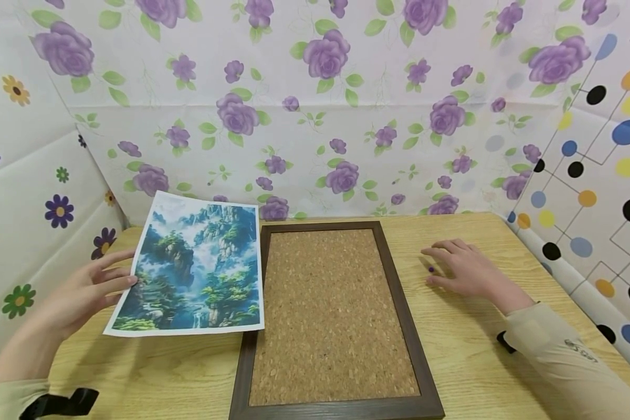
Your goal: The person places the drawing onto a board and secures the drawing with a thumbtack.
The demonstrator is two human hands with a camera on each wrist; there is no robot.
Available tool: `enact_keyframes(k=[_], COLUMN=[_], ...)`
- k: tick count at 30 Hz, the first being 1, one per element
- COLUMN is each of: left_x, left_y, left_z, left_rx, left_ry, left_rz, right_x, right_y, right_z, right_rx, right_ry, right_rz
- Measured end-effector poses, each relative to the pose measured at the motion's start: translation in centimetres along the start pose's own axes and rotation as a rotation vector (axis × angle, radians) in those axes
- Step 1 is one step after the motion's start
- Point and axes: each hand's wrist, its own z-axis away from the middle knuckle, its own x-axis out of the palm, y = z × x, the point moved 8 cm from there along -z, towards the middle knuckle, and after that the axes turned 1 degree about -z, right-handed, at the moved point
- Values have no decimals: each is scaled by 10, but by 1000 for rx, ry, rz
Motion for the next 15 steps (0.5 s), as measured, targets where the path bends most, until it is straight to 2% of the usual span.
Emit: enact_keyframes(k=[3, 10, 15], left_x=[16, 56, 76], left_y=[5, 12, 19], left_z=[-5, -15, -22], left_rx=[0, -39, -32], left_ry=[-16, -20, -8], left_rz=[27, -75, -53], right_x=[1, 2, 4], right_y=[1, 2, 3], right_z=[0, -1, -2], right_rx=[4, 3, -2], right_ry=[-9, -19, -17], right_rz=[4, 2, 5])
